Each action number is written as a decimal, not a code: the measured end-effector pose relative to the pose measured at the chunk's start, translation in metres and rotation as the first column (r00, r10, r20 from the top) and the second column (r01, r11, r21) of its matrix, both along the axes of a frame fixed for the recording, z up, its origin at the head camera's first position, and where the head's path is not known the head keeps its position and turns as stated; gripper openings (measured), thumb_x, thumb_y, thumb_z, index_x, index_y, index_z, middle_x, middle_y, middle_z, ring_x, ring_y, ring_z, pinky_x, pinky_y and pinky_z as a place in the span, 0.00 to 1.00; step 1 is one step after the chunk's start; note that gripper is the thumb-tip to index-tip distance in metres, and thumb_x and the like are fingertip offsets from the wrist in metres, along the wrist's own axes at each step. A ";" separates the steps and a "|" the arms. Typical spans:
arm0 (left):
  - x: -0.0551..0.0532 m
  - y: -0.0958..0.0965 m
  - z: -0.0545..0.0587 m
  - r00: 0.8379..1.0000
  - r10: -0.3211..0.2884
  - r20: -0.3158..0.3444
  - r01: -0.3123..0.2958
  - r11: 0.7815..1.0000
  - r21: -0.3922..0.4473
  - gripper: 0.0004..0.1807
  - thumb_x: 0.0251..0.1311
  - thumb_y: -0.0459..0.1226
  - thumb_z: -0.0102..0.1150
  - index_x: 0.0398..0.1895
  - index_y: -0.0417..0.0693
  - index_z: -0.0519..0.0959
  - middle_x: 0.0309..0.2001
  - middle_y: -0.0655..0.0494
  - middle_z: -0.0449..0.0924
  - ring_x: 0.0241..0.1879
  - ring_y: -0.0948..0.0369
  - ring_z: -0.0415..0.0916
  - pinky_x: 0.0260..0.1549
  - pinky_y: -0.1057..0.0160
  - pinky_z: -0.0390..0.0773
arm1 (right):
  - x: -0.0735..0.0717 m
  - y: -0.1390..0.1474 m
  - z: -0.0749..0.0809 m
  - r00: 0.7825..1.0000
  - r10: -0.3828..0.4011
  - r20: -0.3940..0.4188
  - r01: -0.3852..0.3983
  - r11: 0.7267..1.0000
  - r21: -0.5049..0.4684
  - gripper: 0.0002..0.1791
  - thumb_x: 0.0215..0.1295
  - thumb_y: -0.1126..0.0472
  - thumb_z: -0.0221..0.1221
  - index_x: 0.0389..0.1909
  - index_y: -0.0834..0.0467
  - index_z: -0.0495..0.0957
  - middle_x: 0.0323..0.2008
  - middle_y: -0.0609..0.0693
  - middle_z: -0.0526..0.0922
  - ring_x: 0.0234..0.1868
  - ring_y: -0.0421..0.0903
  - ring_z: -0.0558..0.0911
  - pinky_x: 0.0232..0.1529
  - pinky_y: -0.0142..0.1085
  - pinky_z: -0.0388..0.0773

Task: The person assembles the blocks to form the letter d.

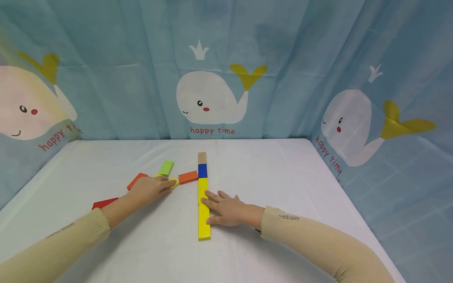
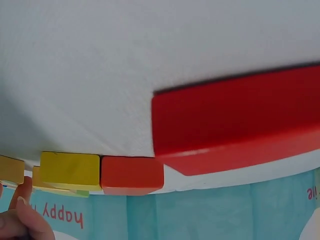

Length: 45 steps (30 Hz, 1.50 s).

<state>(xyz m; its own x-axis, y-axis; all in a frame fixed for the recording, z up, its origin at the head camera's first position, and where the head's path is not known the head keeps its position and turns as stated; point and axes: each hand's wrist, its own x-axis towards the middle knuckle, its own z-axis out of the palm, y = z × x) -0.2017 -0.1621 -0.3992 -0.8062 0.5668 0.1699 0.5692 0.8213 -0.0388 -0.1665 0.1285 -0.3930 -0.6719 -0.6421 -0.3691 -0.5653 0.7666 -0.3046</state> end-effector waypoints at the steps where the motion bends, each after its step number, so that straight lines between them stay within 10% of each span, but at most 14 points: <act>1: 0.000 0.001 0.000 1.000 0.004 0.005 -0.004 1.000 -0.003 0.18 0.56 0.39 0.69 0.51 0.50 0.84 0.39 0.48 0.83 0.20 0.55 0.76 0.19 0.65 0.75 | 0.000 0.000 0.000 1.000 -0.001 0.002 0.001 1.000 0.000 0.40 0.68 0.37 0.52 0.76 0.44 0.52 0.77 0.43 0.42 0.75 0.57 0.48 0.61 0.70 0.53; 18: 0.003 -0.036 0.003 0.986 0.024 -0.164 -0.001 0.991 0.137 0.21 0.55 0.37 0.69 0.54 0.47 0.81 0.49 0.43 0.81 0.12 0.58 0.71 0.10 0.63 0.65 | -0.031 -0.010 0.010 0.998 -0.048 0.026 0.049 0.999 -0.018 0.44 0.65 0.36 0.54 0.77 0.44 0.48 0.78 0.44 0.38 0.75 0.59 0.45 0.61 0.71 0.49; 23: -0.016 -0.035 0.004 0.995 0.095 0.014 -0.096 0.992 0.079 0.22 0.64 0.43 0.61 0.60 0.46 0.77 0.55 0.39 0.76 0.28 0.51 0.80 0.19 0.58 0.75 | -0.036 -0.009 0.002 0.998 -0.057 0.035 0.056 0.998 0.029 0.45 0.64 0.35 0.55 0.77 0.42 0.49 0.78 0.42 0.39 0.76 0.56 0.45 0.62 0.69 0.50; 28: -0.035 -0.025 0.008 0.969 0.186 0.165 -0.184 0.982 -0.029 0.25 0.69 0.48 0.53 0.66 0.49 0.72 0.61 0.38 0.72 0.50 0.46 0.79 0.34 0.53 0.80 | -0.036 -0.013 0.000 0.998 -0.056 0.043 0.055 0.998 0.023 0.44 0.64 0.35 0.56 0.77 0.41 0.50 0.78 0.41 0.40 0.76 0.55 0.44 0.63 0.69 0.49; 45: -0.057 -0.010 0.002 0.933 0.251 0.258 -0.242 0.968 -0.067 0.22 0.69 0.42 0.53 0.64 0.47 0.75 0.50 0.43 0.80 0.41 0.54 0.77 0.41 0.53 0.80 | -0.036 -0.015 -0.001 0.997 -0.059 0.040 0.057 0.998 0.036 0.43 0.64 0.36 0.55 0.77 0.40 0.50 0.78 0.41 0.39 0.76 0.54 0.44 0.63 0.69 0.48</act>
